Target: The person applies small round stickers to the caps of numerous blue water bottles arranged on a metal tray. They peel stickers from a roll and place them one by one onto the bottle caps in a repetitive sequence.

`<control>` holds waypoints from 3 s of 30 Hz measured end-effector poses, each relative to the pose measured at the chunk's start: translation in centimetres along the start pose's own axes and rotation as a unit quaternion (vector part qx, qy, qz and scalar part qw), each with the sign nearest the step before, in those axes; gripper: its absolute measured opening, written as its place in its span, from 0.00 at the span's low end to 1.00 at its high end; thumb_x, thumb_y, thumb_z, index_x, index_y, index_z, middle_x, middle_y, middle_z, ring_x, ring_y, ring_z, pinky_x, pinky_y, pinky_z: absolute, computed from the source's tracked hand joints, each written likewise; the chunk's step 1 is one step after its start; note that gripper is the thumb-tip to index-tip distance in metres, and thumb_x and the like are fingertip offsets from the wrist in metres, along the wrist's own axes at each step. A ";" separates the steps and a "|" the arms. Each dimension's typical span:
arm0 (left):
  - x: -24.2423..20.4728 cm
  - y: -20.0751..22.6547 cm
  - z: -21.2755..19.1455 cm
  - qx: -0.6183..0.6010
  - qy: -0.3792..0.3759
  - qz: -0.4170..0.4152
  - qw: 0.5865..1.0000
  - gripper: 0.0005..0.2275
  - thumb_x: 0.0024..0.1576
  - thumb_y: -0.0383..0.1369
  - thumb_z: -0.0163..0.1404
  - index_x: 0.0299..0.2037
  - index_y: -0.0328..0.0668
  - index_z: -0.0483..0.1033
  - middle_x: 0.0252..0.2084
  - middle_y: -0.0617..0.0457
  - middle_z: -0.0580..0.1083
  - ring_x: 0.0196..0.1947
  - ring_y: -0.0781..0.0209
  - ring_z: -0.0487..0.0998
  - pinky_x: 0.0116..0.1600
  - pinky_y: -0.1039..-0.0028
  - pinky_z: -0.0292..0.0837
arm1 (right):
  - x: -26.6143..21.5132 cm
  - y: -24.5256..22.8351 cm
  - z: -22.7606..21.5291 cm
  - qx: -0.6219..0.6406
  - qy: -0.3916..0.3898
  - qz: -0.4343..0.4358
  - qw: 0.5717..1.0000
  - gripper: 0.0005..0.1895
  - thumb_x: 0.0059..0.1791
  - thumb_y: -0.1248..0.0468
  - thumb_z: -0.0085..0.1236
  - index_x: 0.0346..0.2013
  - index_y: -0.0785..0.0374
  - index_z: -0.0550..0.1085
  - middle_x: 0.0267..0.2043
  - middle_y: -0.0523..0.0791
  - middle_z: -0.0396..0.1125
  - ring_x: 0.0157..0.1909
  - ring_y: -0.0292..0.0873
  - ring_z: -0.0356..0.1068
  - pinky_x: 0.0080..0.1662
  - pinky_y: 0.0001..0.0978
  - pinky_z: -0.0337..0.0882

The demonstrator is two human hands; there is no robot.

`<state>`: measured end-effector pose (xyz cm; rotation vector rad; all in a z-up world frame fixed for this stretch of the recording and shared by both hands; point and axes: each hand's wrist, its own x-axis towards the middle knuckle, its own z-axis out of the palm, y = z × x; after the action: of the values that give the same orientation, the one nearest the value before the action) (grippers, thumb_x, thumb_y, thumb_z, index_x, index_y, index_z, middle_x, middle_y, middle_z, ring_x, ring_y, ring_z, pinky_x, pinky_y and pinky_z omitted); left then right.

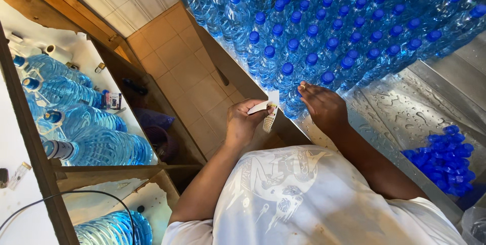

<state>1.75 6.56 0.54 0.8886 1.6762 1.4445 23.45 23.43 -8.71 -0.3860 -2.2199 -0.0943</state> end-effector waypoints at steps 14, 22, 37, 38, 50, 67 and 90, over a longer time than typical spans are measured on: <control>2.8 -4.1 2.5 -0.065 -0.007 -0.062 0.996 0.07 0.51 0.31 0.72 0.38 0.43 0.90 0.28 0.54 0.82 0.26 0.72 0.76 0.35 0.83 0.72 | 1.1 -1.2 -2.8 0.163 0.020 0.165 0.972 0.25 0.54 0.67 0.70 0.67 0.67 0.80 0.59 0.56 0.78 0.59 0.61 0.78 0.58 0.55 0.77; 2.9 -4.2 4.0 -0.147 -0.074 -0.080 0.983 0.07 0.54 0.26 0.66 0.42 0.37 0.88 0.26 0.57 0.80 0.20 0.78 0.74 0.30 0.92 0.66 | 5.5 -4.1 -3.6 0.096 0.033 -0.017 0.995 0.20 0.50 0.56 0.77 0.54 0.59 0.85 0.52 0.46 0.77 0.52 0.52 0.78 0.56 0.47 0.78; 1.2 -0.5 3.7 0.079 -0.068 0.130 0.986 0.08 0.55 0.28 0.66 0.42 0.54 0.92 0.33 0.50 0.82 0.32 0.59 0.78 0.41 0.73 0.73 | 4.6 -1.1 -6.2 0.461 -0.061 0.321 0.825 0.07 0.56 0.70 0.66 0.47 0.66 0.86 0.41 0.57 0.79 0.38 0.49 0.76 0.42 0.42 0.77; 1.3 -0.4 3.8 0.093 -0.055 0.118 0.987 0.07 0.54 0.27 0.66 0.40 0.55 0.92 0.32 0.52 0.82 0.31 0.62 0.78 0.40 0.74 0.72 | 3.7 -0.3 -6.4 0.451 -0.028 0.387 0.804 0.08 0.57 0.72 0.64 0.51 0.68 0.84 0.39 0.54 0.79 0.35 0.42 0.75 0.38 0.31 0.77; 2.0 0.7 4.2 0.077 -0.012 0.050 0.996 0.03 0.54 0.32 0.70 0.36 0.51 0.90 0.29 0.55 0.78 0.30 0.65 0.75 0.37 0.77 0.67 | -0.5 6.2 -2.9 0.128 -0.030 0.153 0.979 0.18 0.53 0.70 0.74 0.58 0.65 0.85 0.55 0.55 0.81 0.60 0.55 0.80 0.58 0.44 0.82; 2.4 0.5 4.1 0.074 0.000 0.026 0.997 0.04 0.53 0.34 0.71 0.34 0.49 0.89 0.27 0.54 0.77 0.28 0.66 0.73 0.35 0.78 0.64 | 0.1 3.8 -4.7 0.055 -0.057 0.129 0.988 0.22 0.55 0.68 0.68 0.65 0.60 0.82 0.68 0.61 0.73 0.61 0.65 0.76 0.63 0.61 0.75; 1.3 0.7 4.5 0.061 -0.029 0.081 0.994 0.12 0.55 0.24 0.65 0.46 0.52 0.92 0.38 0.49 0.87 0.38 0.63 0.84 0.46 0.73 0.78 | 5.9 -1.1 -4.1 0.250 -0.005 0.065 0.966 0.07 0.55 0.60 0.71 0.47 0.51 0.89 0.43 0.40 0.80 0.42 0.47 0.77 0.45 0.41 0.77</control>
<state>5.09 9.97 0.64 1.1475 1.6965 1.4187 22.78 23.01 -1.52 -0.2486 -2.1269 0.5305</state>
